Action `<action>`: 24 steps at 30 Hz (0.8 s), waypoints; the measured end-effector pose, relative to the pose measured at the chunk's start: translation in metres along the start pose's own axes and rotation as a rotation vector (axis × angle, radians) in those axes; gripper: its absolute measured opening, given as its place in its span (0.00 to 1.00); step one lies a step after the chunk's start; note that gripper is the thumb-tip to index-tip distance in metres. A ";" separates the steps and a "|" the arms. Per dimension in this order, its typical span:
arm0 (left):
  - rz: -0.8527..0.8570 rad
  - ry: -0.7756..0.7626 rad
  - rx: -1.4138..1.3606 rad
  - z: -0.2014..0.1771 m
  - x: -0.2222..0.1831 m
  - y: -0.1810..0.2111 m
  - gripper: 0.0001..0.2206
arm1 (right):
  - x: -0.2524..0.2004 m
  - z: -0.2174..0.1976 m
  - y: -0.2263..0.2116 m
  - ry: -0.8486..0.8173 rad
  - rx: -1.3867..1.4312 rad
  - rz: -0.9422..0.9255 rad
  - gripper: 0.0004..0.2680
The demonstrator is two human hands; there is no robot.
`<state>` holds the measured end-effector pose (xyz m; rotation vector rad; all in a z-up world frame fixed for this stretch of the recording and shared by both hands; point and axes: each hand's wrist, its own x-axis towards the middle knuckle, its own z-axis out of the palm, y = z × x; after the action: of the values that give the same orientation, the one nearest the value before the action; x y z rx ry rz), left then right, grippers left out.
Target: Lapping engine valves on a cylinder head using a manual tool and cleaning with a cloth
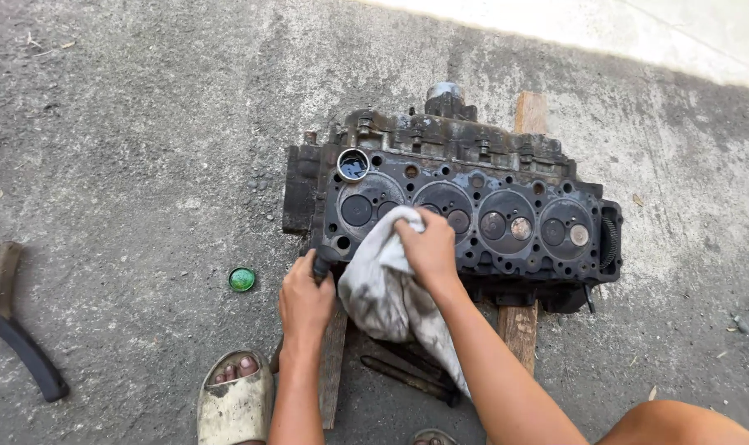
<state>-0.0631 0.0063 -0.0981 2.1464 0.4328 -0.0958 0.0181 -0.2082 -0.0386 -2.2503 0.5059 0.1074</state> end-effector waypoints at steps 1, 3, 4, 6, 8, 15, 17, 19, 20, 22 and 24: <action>-0.002 0.007 0.004 0.000 -0.001 -0.003 0.25 | 0.008 0.013 0.001 -0.006 0.004 -0.004 0.13; -0.010 0.047 -0.004 0.000 -0.003 -0.008 0.21 | 0.023 0.038 0.003 0.065 -0.045 -0.147 0.15; -0.009 0.052 -0.001 -0.001 -0.002 -0.011 0.21 | 0.018 0.047 -0.011 0.063 -0.040 -0.150 0.15; -0.037 0.058 -0.085 0.000 -0.004 -0.018 0.21 | 0.007 0.061 -0.033 0.107 -0.211 -0.249 0.15; -0.067 0.048 -0.066 0.001 0.000 -0.023 0.21 | 0.020 0.076 -0.024 0.139 -0.304 -0.328 0.15; -0.139 0.004 -0.066 0.007 -0.002 -0.023 0.24 | 0.033 0.075 -0.004 -0.060 -0.575 -0.623 0.15; -0.145 -0.003 -0.074 0.006 -0.002 -0.020 0.24 | 0.048 0.061 -0.003 -0.001 -0.614 -0.536 0.16; -0.164 0.002 -0.074 -0.001 -0.007 -0.020 0.24 | 0.049 0.063 -0.003 0.041 -0.644 -0.456 0.18; -0.168 0.024 -0.111 -0.004 -0.009 -0.019 0.21 | 0.046 0.068 -0.002 0.087 -0.637 -0.497 0.16; -0.159 0.039 -0.151 -0.006 -0.007 -0.013 0.19 | 0.041 0.075 0.004 0.149 -0.630 -0.532 0.15; -0.264 0.037 -0.211 -0.008 -0.009 -0.011 0.11 | 0.030 0.086 0.016 -0.072 -0.629 -0.601 0.14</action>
<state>-0.0760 0.0160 -0.1001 1.8777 0.7144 -0.1526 0.0471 -0.1640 -0.1149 -2.8954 -0.3072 0.0379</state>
